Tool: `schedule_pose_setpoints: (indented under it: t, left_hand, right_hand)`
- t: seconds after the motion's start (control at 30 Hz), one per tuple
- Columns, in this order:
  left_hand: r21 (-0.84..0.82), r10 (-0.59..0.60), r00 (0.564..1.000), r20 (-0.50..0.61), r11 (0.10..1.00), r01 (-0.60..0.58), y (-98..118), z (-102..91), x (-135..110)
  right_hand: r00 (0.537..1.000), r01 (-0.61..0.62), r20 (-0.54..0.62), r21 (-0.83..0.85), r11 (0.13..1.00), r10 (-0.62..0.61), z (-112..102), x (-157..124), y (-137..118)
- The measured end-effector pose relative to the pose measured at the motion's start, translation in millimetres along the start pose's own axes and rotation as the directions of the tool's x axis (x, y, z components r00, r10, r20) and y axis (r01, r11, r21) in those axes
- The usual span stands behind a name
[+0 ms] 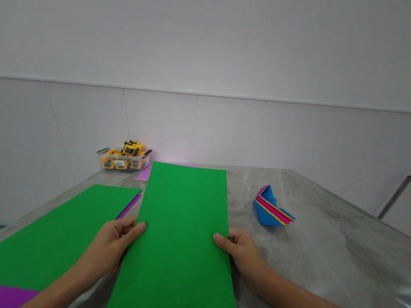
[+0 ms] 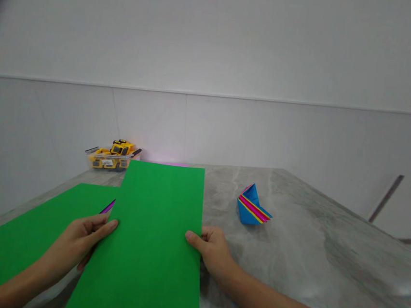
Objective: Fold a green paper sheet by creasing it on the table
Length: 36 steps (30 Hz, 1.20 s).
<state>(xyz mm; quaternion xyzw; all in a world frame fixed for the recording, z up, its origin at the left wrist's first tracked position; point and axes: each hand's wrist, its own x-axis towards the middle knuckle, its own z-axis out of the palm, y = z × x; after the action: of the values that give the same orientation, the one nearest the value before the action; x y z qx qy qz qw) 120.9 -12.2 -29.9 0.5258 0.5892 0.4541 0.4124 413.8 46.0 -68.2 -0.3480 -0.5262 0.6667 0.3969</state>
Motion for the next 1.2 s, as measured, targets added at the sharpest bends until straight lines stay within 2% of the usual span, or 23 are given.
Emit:
schedule_pose_setpoints:
  t: [0.07, 0.17, 0.23, 0.3, 0.43, 0.5, 0.57, 0.67, 0.77, 0.83, 0.9, 0.93, 1.0, 1.03, 1.1, 1.13, 1.2]
  left_hand:
    - [-0.096, -0.020, 0.999, 0.035, 0.995, 0.023, -0.5, -0.5, -0.3]
    - [-0.328, -0.093, 0.989, 0.118, 0.936, 0.127, 2.2, 1.5, -2.4]
    - [-0.410, -0.131, 0.985, 0.108, 0.897, 0.165, 5.4, 3.7, -3.9]
    - [-0.427, -0.144, 0.988, 0.057, 0.891, 0.155, 7.5, 5.2, -4.0]
    - [-0.421, -0.144, 0.989, -0.034, 0.899, 0.117, 4.2, 2.3, 1.6]
    - [-0.383, -0.119, 0.990, -0.077, 0.920, 0.081, -0.1, -1.8, 5.4]
    - [-0.313, -0.094, 0.989, -0.118, 0.948, 0.053, -3.8, -6.0, 8.5]
    - [-0.239, -0.094, 0.982, -0.165, 0.970, 0.053, -5.6, -9.6, 10.9]
    - [-0.270, -0.141, 0.974, -0.180, 0.959, 0.089, -3.6, -9.3, 11.3]
    - [-0.269, -0.188, 0.964, -0.185, 0.954, 0.135, -3.3, -8.1, 10.9]
    - [-0.194, -0.214, 0.955, -0.204, 0.965, 0.175, -6.3, -7.6, 10.3]
    - [-0.130, -0.191, 0.959, -0.210, 0.977, 0.167, -9.2, -7.7, 10.1]
    - [0.024, -0.082, 0.975, -0.207, 0.996, 0.089, -16.5, -8.9, 9.9]
    - [0.099, -0.017, 0.983, -0.185, 0.994, 0.036, -20.1, -9.8, 9.9]
    - [0.209, 0.077, 0.991, -0.113, 0.977, -0.052, -25.4, -11.7, 9.7]
    - [0.235, 0.087, 0.993, -0.076, 0.970, -0.067, -26.6, -12.4, 9.4]
    - [0.231, 0.071, 0.997, -0.003, 0.970, -0.068, -26.9, -12.2, 8.2]
  right_hand:
    - [0.999, -0.012, -0.047, 0.076, 0.997, 0.016, 1.4, -0.1, -1.8]
    - [0.981, 0.041, -0.195, 0.246, 0.969, 0.008, 3.1, 1.2, -5.0]
    - [0.968, 0.087, -0.252, 0.317, 0.944, -0.005, 4.2, 1.8, -6.1]
    - [0.972, 0.087, -0.234, 0.326, 0.941, -0.009, 6.3, 0.8, -6.6]
    - [0.993, 0.066, -0.111, 0.298, 0.952, -0.034, 13.0, -4.0, -10.6]
    - [0.989, 0.091, -0.139, 0.330, 0.940, -0.047, 13.0, -4.0, -15.0]
    - [0.961, 0.142, -0.275, 0.364, 0.921, -0.040, 7.5, -0.3, -19.5]
    - [0.879, 0.213, -0.476, 0.335, 0.918, -0.030, -10.0, 10.6, -21.9]
    - [0.830, 0.226, -0.553, 0.208, 0.952, -0.076, -25.7, 19.4, -16.5]
    - [0.811, 0.212, -0.566, 0.051, 0.976, -0.147, -27.6, 19.3, -10.4]
    - [0.831, 0.205, -0.498, -0.142, 0.968, -0.249, -21.9, 12.5, -5.0]
    - [0.851, 0.224, -0.426, -0.232, 0.946, -0.306, -17.2, 6.8, -3.4]
    - [0.879, 0.311, -0.230, -0.390, 0.867, -0.418, -7.3, -7.3, -3.4]
    - [0.866, 0.382, -0.121, -0.466, 0.798, -0.485, -3.2, -14.8, -5.2]
    - [0.786, 0.572, 0.165, -0.558, 0.601, -0.596, 2.3, -28.0, -11.6]
    - [0.736, 0.650, 0.304, -0.565, 0.507, -0.605, 3.8, -33.0, -15.5]
    - [0.646, 0.756, 0.501, -0.529, 0.387, -0.576, 4.9, -38.9, -22.8]
